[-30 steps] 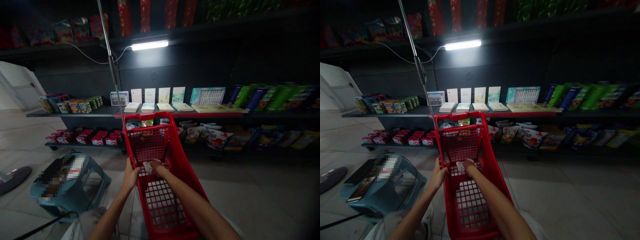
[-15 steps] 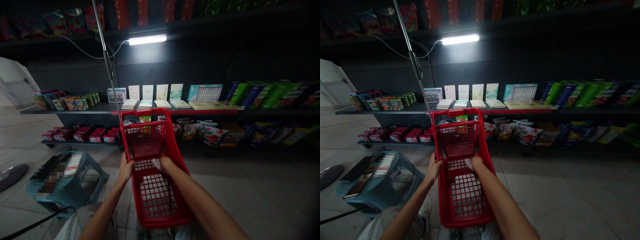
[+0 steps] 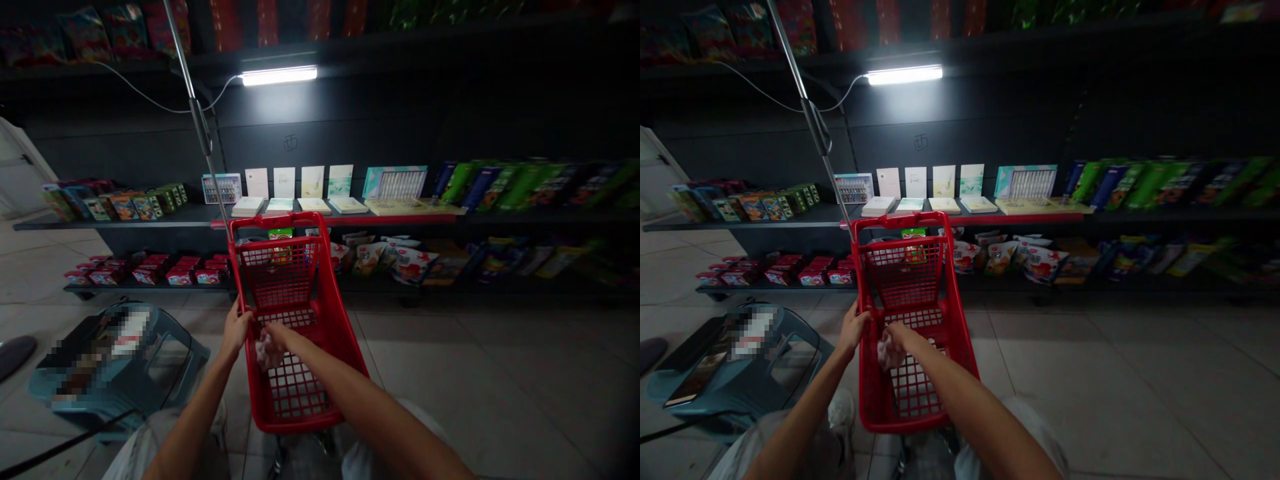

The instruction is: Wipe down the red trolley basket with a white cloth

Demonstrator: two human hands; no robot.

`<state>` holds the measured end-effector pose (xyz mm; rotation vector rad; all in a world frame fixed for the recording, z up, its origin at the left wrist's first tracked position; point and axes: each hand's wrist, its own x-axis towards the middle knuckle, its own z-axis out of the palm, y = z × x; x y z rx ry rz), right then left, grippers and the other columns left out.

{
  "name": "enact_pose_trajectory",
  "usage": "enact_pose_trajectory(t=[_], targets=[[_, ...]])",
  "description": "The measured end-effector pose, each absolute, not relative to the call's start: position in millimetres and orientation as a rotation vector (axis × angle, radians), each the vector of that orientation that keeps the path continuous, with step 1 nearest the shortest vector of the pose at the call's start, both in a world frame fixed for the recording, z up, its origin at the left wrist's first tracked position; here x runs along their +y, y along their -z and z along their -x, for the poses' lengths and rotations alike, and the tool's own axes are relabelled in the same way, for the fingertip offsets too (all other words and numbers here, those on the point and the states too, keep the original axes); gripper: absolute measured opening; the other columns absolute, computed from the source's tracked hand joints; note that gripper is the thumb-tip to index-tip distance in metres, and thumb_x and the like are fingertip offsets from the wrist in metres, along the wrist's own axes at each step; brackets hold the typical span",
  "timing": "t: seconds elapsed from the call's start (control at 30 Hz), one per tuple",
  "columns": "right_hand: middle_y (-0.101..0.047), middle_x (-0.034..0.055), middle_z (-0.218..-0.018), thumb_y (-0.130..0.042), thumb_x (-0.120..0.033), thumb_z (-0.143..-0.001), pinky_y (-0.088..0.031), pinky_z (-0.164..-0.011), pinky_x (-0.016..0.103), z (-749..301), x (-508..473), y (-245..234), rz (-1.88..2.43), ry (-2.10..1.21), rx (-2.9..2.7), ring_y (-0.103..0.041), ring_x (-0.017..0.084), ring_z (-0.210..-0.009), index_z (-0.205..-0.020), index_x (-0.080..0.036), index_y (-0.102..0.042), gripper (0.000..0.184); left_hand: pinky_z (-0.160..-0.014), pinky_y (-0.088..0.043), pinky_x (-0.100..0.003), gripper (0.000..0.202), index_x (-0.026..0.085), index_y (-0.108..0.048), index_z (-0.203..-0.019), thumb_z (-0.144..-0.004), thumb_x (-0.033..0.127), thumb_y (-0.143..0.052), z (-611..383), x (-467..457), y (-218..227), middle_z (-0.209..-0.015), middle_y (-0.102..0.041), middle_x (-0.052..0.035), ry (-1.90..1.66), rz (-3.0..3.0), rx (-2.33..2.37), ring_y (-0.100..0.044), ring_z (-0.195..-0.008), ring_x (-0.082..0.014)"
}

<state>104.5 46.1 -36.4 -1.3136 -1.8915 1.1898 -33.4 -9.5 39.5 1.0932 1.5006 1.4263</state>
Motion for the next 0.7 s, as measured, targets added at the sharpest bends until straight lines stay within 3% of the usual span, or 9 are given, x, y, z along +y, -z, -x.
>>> enact_pose_trajectory(t=[0.03,0.1,0.23,0.43,0.7], targets=[[-0.075,0.0006,-0.083,-0.081,-0.016,-0.078,-0.057,-0.078,0.03,-104,48,34,1.29,-1.183,-1.903,-0.071,0.018,-0.08,-0.084,-0.015,-0.076,0.008,-0.063,-0.044,-0.026,0.047,0.018,-0.063,-0.103,-0.058,0.029,-0.058,34,-10,-40,-0.078,-0.059,0.0026,-1.428,-1.104,1.506,-0.053,-0.066,-0.0144],[-0.077,0.0001,-0.087,-0.076,-0.007,-0.071,-0.054,-0.083,0.027,-102,54,28,1.235,-1.169,-1.912,-0.073,0.02,-0.087,-0.082,-0.018,-0.078,0.016,-0.064,-0.045,-0.026,0.043,0.018,-0.063,-0.099,-0.057,0.029,-0.059,36,-10,-41,-0.078,-0.061,0.0019,-1.43,-1.138,1.524,-0.055,-0.068,-0.0153],[-0.078,0.0026,-0.109,-0.065,-0.013,-0.079,-0.053,-0.093,0.029,-97,63,19,1.129,-1.093,-1.674,-0.071,0.019,-0.102,-0.102,-0.021,-0.077,0.027,-0.066,-0.046,-0.027,0.037,0.017,-0.066,-0.094,-0.059,0.029,-0.059,39,-11,-43,-0.079,-0.064,0.0003,-1.419,-1.194,1.523,-0.056,-0.07,-0.0162],[-0.077,0.006,-0.112,-0.067,-0.018,-0.081,-0.053,-0.098,0.032,-86,63,18,1.1,-1.132,-1.478,-0.07,0.02,-0.104,-0.105,-0.019,-0.075,0.026,-0.068,-0.051,-0.03,0.034,0.016,-0.069,-0.088,-0.055,0.021,-0.065,44,-12,-45,-0.076,-0.063,-0.0013,-1.465,-1.157,1.537,-0.061,-0.077,-0.0217],[-0.078,0.0054,-0.105,-0.072,-0.025,-0.084,-0.055,-0.095,0.034,-79,54,21,1.066,-1.339,-1.679,-0.072,0.021,-0.098,-0.107,-0.019,-0.074,0.024,-0.084,-0.051,-0.031,0.063,0.015,-0.069,-0.12,-0.058,0.022,-0.059,45,-15,-37,-0.107,-0.073,-0.0057,-1.462,-1.142,1.426,-0.064,-0.096,-0.0229]])
